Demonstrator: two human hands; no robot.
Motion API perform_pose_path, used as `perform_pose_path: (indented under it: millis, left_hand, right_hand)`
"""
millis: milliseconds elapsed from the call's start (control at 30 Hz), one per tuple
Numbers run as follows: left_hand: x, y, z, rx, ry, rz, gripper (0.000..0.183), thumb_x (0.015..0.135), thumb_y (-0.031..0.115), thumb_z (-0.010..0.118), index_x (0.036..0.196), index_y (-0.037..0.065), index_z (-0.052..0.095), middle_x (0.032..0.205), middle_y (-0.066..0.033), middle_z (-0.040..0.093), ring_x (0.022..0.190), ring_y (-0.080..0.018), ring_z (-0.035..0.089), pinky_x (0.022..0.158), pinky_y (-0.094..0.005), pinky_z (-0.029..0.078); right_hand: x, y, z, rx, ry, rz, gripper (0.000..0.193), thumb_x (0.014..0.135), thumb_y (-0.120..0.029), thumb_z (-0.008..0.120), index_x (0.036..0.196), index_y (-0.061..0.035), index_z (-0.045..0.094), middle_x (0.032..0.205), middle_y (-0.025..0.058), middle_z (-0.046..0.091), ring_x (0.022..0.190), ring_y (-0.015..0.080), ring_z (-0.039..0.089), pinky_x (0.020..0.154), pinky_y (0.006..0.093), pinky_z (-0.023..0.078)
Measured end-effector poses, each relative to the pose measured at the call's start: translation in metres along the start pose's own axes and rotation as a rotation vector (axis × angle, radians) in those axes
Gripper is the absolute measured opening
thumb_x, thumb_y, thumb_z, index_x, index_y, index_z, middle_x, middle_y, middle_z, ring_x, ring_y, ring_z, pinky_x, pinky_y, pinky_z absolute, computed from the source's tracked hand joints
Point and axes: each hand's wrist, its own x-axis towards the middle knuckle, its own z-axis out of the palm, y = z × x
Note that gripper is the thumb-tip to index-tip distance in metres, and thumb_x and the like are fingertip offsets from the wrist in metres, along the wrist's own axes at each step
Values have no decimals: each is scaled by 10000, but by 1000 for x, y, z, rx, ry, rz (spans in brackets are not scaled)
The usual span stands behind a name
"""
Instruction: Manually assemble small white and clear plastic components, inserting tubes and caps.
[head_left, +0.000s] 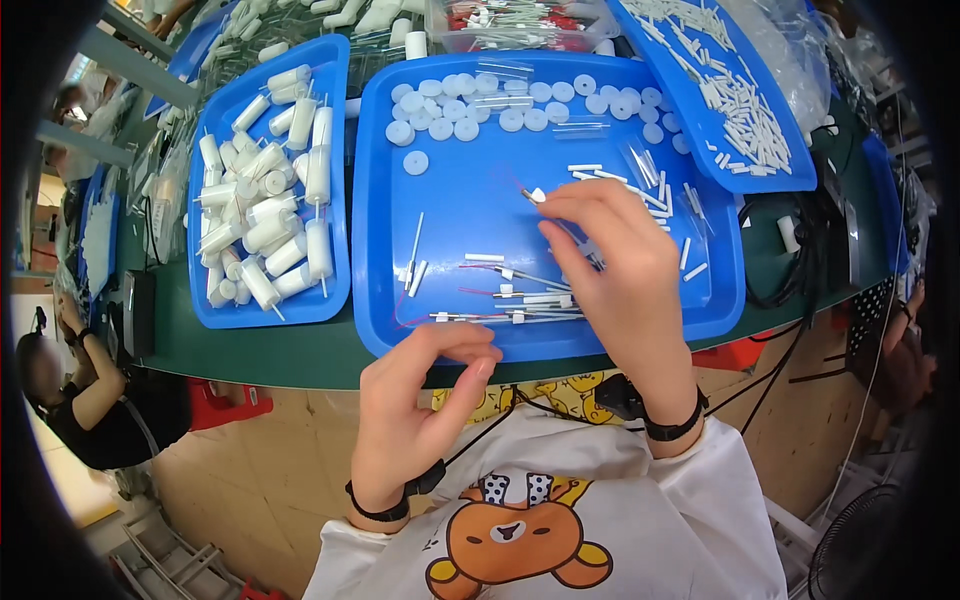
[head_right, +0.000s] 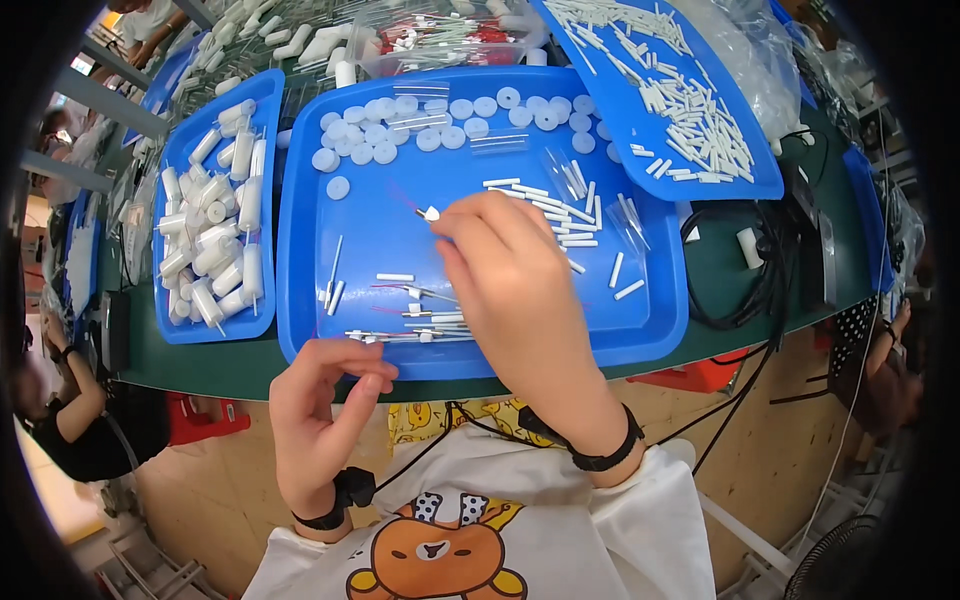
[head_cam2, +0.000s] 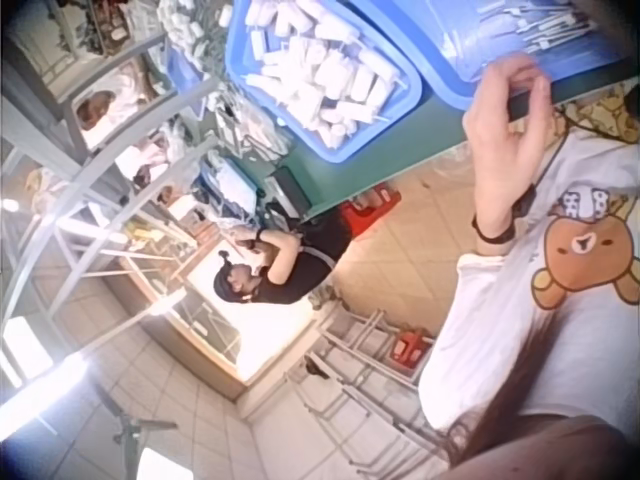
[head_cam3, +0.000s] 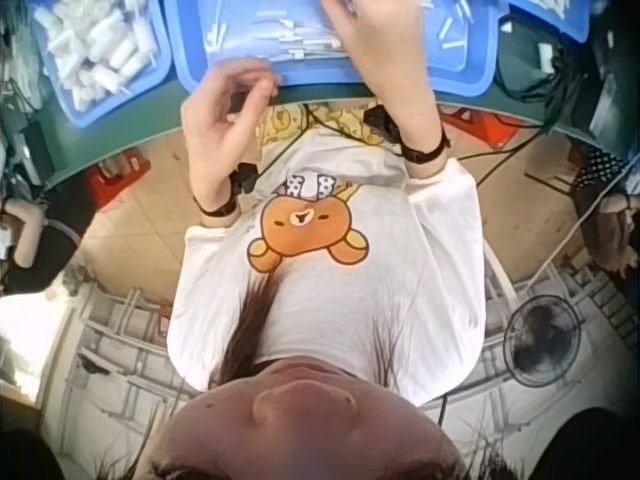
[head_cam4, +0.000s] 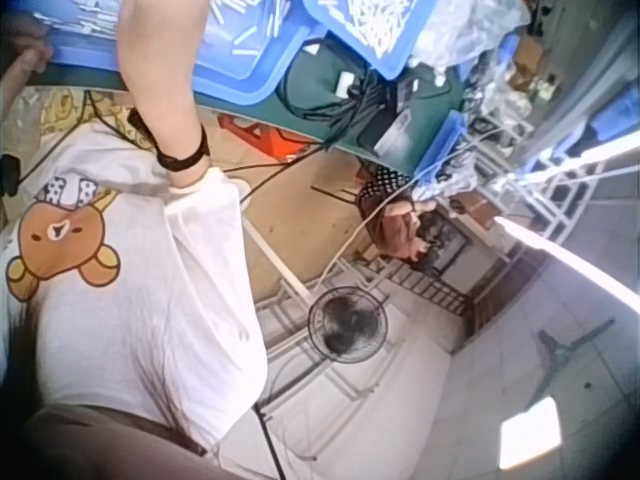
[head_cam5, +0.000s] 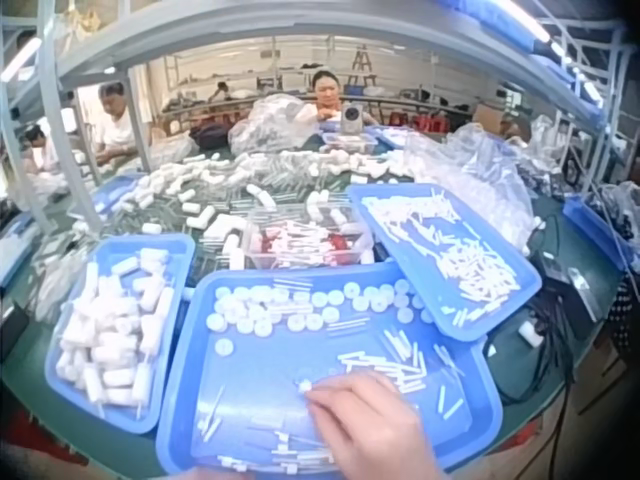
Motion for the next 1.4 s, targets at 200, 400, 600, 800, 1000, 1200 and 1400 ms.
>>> perform_pose_path:
  millis: [200, 400, 600, 800, 1000, 1200, 1400]
  left_hand:
    - [9, 10, 0, 5, 21, -45, 116, 804, -17, 627, 917, -27, 602, 818, -102, 659, 750, -170, 658, 700, -259, 497]
    - [52, 15, -18, 464, 208, 218, 129, 781, -10, 635, 908, -2, 612, 886, -109, 641, 818, -222, 619, 718, -310, 474]
    - [89, -19, -16, 1140, 159, 420, 242, 804, 102, 635, 1037, 45, 610, 1124, -104, 593, 1121, -296, 483, 959, -401, 352]
    - [91, -28, -17, 1050, 162, 336, 232, 820, 35, 593, 1051, 48, 614, 1032, -100, 600, 1045, -304, 521, 954, -399, 353]
    - [83, -12, -15, 782, 158, 278, 204, 824, 6, 594, 1024, 35, 621, 963, -105, 584, 979, -289, 550, 875, -373, 430]
    - [47, 15, -16, -258, 95, 26, 159, 916, 37, 541, 1061, -22, 574, 1090, -119, 578, 973, -162, 574, 836, -283, 470]
    - [17, 13, -10, -757, -40, -122, 233, 915, 14, 520, 1145, -24, 510, 1185, -169, 560, 1044, -205, 586, 861, -314, 479]
  right_hand:
    - [-1, 3, -12, 83, 127, 86, 216, 728, 75, 652, 924, -11, 623, 880, 102, 621, 764, 230, 628, 679, 306, 495]
    - [-4, 4, -14, 324, 258, 246, 290, 777, 62, 611, 1058, -9, 615, 912, 105, 635, 769, 172, 624, 702, 277, 486]
    - [-4, 6, -14, 311, 235, 266, 283, 808, 49, 562, 1084, 2, 605, 890, 112, 610, 765, 180, 591, 711, 281, 472]
    - [-7, 8, -18, 269, 133, 206, 270, 817, 41, 549, 1078, 12, 614, 888, 98, 551, 780, 172, 558, 709, 279, 454]
    - [-7, 2, -20, 339, 101, 267, 264, 839, 35, 556, 1095, 8, 613, 870, 95, 541, 765, 174, 555, 679, 276, 448]
    - [-18, -19, -35, 268, -47, 154, 272, 827, 55, 578, 1089, -8, 612, 829, 98, 527, 680, 197, 526, 605, 280, 429]
    - [-27, -46, -52, 311, -184, 88, 325, 749, 52, 683, 1063, -23, 650, 806, 70, 525, 664, 161, 508, 553, 257, 408]
